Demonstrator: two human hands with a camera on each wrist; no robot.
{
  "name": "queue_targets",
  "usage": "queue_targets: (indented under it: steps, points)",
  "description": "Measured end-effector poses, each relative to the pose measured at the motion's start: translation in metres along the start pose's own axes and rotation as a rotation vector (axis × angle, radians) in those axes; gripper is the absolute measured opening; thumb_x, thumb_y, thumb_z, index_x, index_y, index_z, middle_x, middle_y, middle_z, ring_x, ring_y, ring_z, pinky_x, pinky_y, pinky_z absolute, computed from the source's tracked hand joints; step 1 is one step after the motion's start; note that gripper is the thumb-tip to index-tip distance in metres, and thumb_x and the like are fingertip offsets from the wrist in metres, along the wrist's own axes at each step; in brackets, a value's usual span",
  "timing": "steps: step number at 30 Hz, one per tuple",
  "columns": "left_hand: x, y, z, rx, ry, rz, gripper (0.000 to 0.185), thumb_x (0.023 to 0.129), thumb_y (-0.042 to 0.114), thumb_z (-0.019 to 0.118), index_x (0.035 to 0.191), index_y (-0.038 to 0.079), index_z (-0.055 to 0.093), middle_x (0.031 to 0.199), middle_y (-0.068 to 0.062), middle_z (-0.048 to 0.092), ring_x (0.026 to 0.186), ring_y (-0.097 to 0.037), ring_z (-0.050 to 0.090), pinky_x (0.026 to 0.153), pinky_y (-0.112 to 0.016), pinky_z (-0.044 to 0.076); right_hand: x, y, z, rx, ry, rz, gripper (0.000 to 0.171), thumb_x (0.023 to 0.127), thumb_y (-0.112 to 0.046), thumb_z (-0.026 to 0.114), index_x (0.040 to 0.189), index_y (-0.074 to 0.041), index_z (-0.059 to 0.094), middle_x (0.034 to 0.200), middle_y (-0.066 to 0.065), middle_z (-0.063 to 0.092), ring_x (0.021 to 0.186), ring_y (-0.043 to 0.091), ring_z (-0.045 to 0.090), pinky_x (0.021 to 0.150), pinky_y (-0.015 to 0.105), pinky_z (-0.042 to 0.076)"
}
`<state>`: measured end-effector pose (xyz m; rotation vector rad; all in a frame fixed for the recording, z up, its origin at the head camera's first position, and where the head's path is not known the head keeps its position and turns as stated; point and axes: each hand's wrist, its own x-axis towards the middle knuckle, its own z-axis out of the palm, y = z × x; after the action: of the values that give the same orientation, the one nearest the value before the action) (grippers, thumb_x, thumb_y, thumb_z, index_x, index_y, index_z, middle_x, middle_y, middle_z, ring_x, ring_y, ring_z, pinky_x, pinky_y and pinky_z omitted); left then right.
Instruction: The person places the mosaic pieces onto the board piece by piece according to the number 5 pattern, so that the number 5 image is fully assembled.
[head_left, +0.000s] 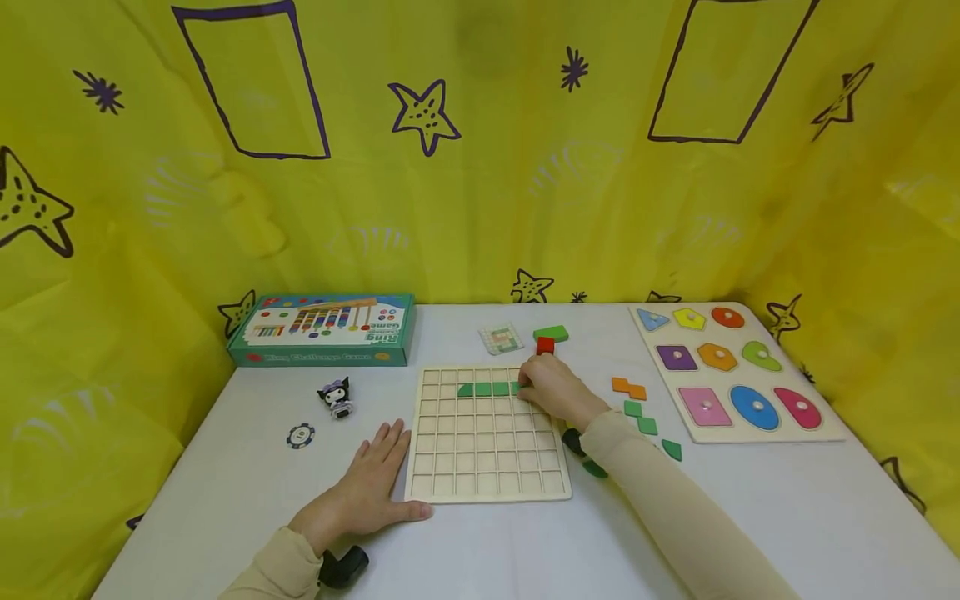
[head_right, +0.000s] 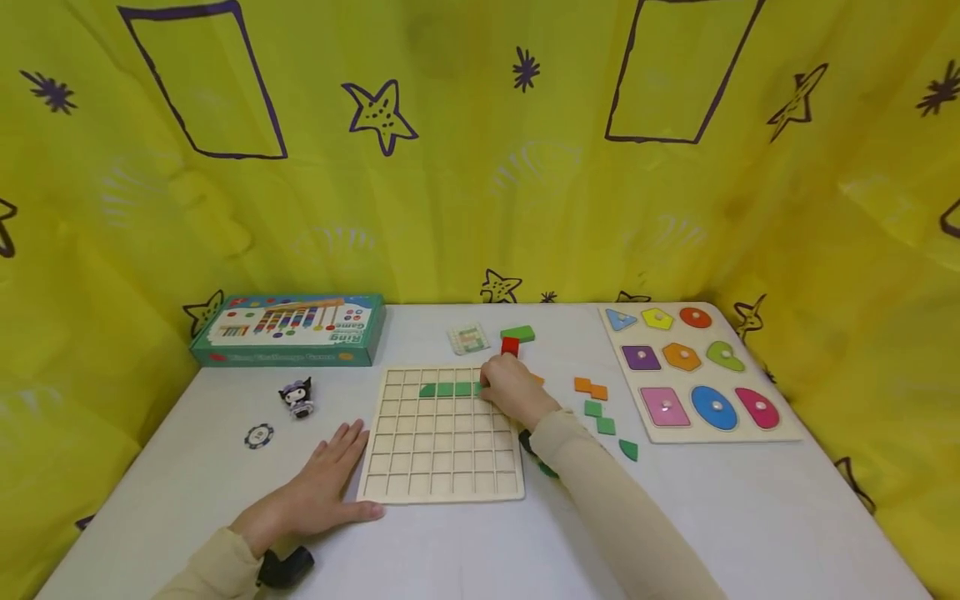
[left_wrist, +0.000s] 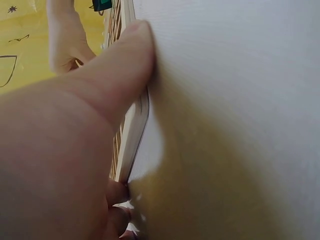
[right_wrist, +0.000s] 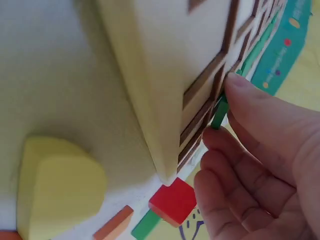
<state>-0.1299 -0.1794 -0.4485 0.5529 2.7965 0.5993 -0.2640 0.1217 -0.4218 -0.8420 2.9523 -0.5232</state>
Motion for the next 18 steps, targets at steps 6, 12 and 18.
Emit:
queue_targets:
  steps: [6,12,18]
  points:
    - [0.001,0.003,-0.002,-0.007,-0.001,-0.002,0.116,0.078,0.069,0.066,0.151,-0.008,0.021,0.158,-0.026,0.011,0.145,-0.042,0.004,0.112,-0.061,0.007,-0.004,0.002,0.000,-0.020,0.022,-0.089,0.011,0.088,-0.009,0.073,0.094,0.000,0.074,0.092,0.007,0.066,0.090,0.026,0.056,0.082,0.038,0.049]
    - [0.004,0.006,-0.003,-0.019,-0.010,0.003,0.117,0.077,0.069,0.067,0.151,-0.009,0.021,0.158,-0.027,0.010,0.145,-0.042,0.003,0.112,-0.061,0.006,-0.019,0.027,-0.014,0.015,0.134,-0.035,0.015,0.093,-0.001,0.065,0.104,0.000,0.074,0.101,0.009,0.068,0.096,0.028,0.057,0.088,0.042,0.049]
    - [0.005,0.006,-0.004,-0.026,-0.027,-0.023,0.118,0.075,0.067,0.070,0.151,-0.009,0.020,0.158,-0.027,0.010,0.144,-0.043,0.003,0.111,-0.063,0.006,-0.035,0.060,-0.028,0.086,0.109,0.169,0.021,0.094,-0.003,0.063,0.112,0.004,0.071,0.103,0.014,0.067,0.097,0.031,0.056,0.090,0.046,0.048]
